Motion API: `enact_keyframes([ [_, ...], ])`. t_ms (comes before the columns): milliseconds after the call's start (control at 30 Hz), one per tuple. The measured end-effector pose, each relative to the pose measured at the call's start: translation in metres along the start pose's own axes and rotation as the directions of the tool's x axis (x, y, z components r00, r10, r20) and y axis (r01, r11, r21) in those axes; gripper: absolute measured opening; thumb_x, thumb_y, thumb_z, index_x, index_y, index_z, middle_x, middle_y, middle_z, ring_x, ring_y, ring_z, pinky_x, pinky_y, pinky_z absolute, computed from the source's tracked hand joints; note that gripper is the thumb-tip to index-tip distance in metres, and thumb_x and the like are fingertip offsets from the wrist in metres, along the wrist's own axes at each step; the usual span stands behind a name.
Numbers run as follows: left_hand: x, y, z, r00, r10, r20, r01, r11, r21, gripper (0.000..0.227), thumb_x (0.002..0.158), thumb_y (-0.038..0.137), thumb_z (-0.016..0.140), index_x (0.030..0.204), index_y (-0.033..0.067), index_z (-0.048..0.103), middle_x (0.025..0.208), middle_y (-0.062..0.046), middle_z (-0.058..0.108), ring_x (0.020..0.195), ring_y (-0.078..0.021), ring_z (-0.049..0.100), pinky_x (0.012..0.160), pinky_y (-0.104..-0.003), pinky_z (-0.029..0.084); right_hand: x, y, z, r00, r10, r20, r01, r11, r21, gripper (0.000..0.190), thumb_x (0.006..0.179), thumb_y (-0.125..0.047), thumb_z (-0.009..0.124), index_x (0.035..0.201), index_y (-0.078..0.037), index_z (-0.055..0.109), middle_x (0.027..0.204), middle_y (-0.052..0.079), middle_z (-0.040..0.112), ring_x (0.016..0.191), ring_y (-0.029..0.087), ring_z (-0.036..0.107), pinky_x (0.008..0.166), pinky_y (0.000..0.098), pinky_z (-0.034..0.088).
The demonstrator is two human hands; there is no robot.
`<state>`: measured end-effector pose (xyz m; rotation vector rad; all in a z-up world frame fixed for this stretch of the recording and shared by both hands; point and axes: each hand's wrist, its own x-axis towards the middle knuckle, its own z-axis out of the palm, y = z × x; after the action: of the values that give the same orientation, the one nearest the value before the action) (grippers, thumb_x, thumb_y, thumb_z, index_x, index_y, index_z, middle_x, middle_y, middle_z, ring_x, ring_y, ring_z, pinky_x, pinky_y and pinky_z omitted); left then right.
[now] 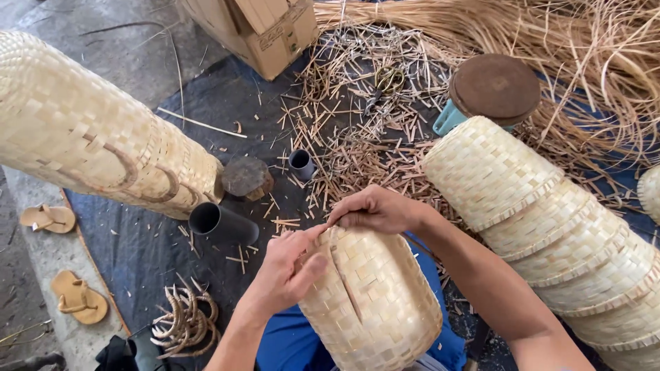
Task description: The person is weaving and finishing handmade bamboo or wood baskets.
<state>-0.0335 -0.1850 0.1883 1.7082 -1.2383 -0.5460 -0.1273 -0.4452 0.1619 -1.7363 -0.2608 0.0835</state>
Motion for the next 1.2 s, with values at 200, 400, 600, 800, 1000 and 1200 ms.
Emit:
enact_keyframes([
  [200, -0.008, 0.006, 0.012, 0.997, -0.051, -0.066, 0.068, 0.955, 0.289, 0.078, 0.076, 0.037, 0.083, 0.138, -0.0002, 0.055, 0.111, -0.016, 0.065, 0.108, -0.0341, 0.060, 0.093, -0.047, 0.040, 0.013, 0.008, 0.007, 0.985, -0.169, 0.035, 0.172, 0.978, -0.119, 0.018, 0.105, -0.015, 0.064, 0.119, -0.005, 0.069, 0.101, 0.004, 0.074, 0.094, 0.009, 0.068, 0.082, 0.0275, 0.057],
  [400, -0.009, -0.005, 0.021, 0.978, -0.186, -0.096, 0.205, 0.948, 0.245, 0.081, 0.072, 0.039, 0.085, 0.138, 0.0015, 0.054, 0.120, -0.014, 0.067, 0.115, -0.0314, 0.059, 0.098, -0.045, 0.039, 0.016, -0.002, 0.007, 0.992, 0.110, 0.053, -0.099, 0.980, -0.174, 0.028, 0.096, -0.020, 0.070, 0.121, -0.008, 0.073, 0.095, 0.004, 0.075, 0.083, 0.010, 0.067, 0.072, 0.0290, 0.056],
  [600, -0.008, 0.000, 0.024, 0.975, -0.189, -0.112, 0.212, 0.944, 0.254, 0.081, 0.072, 0.039, 0.086, 0.137, 0.0023, 0.055, 0.122, -0.014, 0.067, 0.118, -0.0312, 0.059, 0.098, -0.046, 0.038, 0.017, 0.011, 0.005, 0.996, 0.017, 0.090, -0.015, 1.000, -0.022, 0.027, 0.098, -0.020, 0.070, 0.120, -0.005, 0.074, 0.103, 0.005, 0.078, 0.095, 0.008, 0.068, 0.084, 0.0272, 0.057],
  [800, -0.008, 0.004, 0.026, 0.970, -0.193, -0.147, 0.227, 0.937, 0.265, 0.080, 0.070, 0.041, 0.087, 0.135, 0.0044, 0.057, 0.119, -0.013, 0.067, 0.116, -0.0313, 0.059, 0.098, -0.046, 0.037, 0.020, 0.014, 0.004, 0.993, -0.004, 0.121, -0.002, 0.999, 0.045, 0.026, 0.099, -0.019, 0.070, 0.120, -0.003, 0.074, 0.103, 0.004, 0.077, 0.096, 0.008, 0.066, 0.087, 0.0272, 0.055],
  [1000, -0.011, 0.006, 0.028, 0.971, -0.184, -0.152, 0.221, 0.934, 0.279, 0.080, 0.071, 0.041, 0.088, 0.136, 0.0050, 0.057, 0.119, -0.012, 0.067, 0.117, -0.0306, 0.057, 0.098, -0.047, 0.036, 0.016, 0.012, 0.005, 0.993, 0.000, 0.115, -0.006, 0.999, 0.052, 0.026, 0.099, -0.018, 0.070, 0.120, -0.003, 0.074, 0.102, 0.003, 0.076, 0.096, 0.008, 0.065, 0.086, 0.0272, 0.055],
  [1200, -0.023, -0.009, 0.046, 0.967, -0.132, -0.216, 0.190, 0.941, 0.279, 0.092, 0.071, 0.045, 0.085, 0.141, 0.0000, 0.047, 0.126, -0.019, 0.060, 0.119, -0.0349, 0.054, 0.104, -0.048, 0.034, 0.011, 0.017, 0.002, 0.995, 0.005, 0.097, -0.010, 0.999, 0.052, 0.026, 0.099, -0.019, 0.070, 0.119, -0.002, 0.074, 0.104, 0.003, 0.076, 0.097, 0.008, 0.066, 0.087, 0.0269, 0.055],
])
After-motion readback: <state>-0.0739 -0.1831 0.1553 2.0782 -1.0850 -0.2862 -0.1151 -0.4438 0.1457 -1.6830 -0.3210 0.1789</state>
